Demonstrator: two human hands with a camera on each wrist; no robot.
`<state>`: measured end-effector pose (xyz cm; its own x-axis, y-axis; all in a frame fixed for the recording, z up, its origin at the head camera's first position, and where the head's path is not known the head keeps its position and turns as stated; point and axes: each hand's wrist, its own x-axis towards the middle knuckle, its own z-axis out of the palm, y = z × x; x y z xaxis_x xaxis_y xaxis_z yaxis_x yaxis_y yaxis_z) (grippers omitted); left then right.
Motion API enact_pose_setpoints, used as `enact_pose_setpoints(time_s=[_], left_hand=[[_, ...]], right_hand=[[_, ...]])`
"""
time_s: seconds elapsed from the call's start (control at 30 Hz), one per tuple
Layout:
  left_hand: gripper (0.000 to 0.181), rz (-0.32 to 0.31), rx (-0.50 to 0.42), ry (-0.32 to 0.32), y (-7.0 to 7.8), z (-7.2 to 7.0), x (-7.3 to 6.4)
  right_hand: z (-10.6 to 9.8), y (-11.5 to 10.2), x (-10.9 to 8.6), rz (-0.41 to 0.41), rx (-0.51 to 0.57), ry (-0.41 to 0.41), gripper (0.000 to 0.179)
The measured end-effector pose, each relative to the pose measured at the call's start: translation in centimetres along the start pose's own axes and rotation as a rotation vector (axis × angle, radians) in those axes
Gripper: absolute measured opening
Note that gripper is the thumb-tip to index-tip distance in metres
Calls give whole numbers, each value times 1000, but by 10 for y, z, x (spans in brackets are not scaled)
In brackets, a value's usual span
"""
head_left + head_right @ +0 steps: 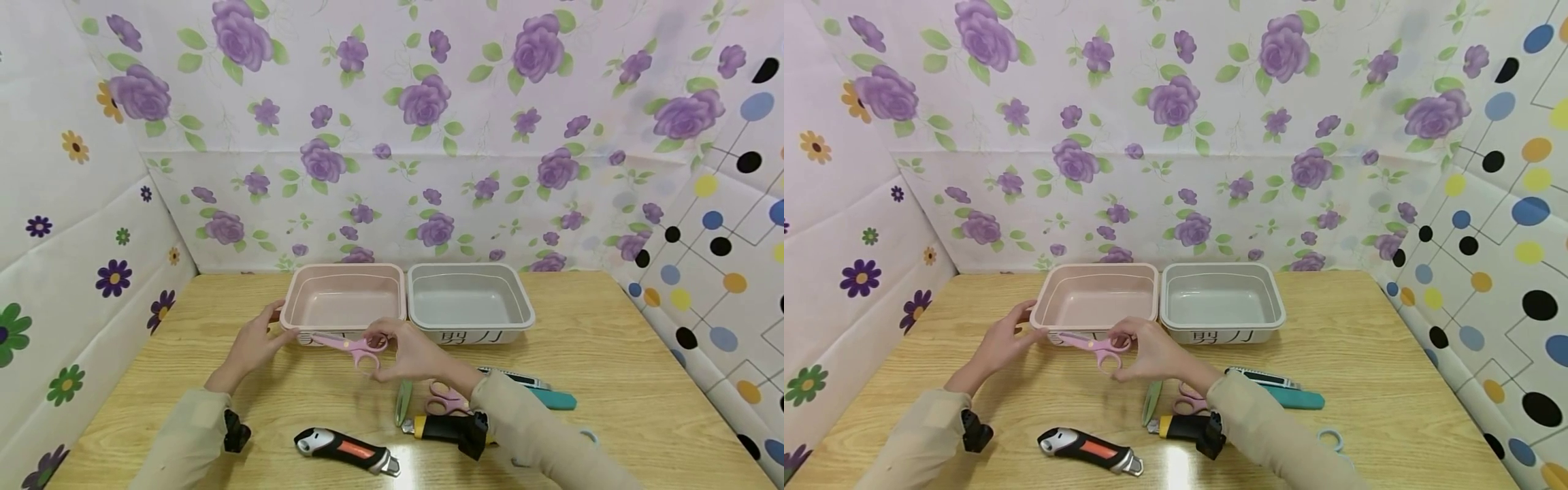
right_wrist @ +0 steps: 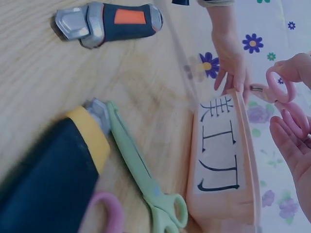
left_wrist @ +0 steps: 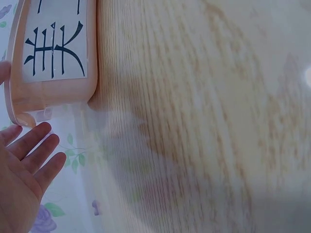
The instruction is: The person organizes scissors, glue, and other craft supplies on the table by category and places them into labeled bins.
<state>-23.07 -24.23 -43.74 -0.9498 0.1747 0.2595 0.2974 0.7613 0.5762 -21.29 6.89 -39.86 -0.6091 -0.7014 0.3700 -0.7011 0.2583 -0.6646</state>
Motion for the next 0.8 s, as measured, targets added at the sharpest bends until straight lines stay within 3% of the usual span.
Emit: enact_pose_setpoints(time_s=[0.37, 0.8], left_hand=[[69, 10, 1, 9, 0, 1, 0], [69, -2, -5, 4, 1, 0, 1]], right_hand=[[-16, 2, 12, -32, -32, 22, 52], [-25, 12, 21, 99, 35, 42, 51]])
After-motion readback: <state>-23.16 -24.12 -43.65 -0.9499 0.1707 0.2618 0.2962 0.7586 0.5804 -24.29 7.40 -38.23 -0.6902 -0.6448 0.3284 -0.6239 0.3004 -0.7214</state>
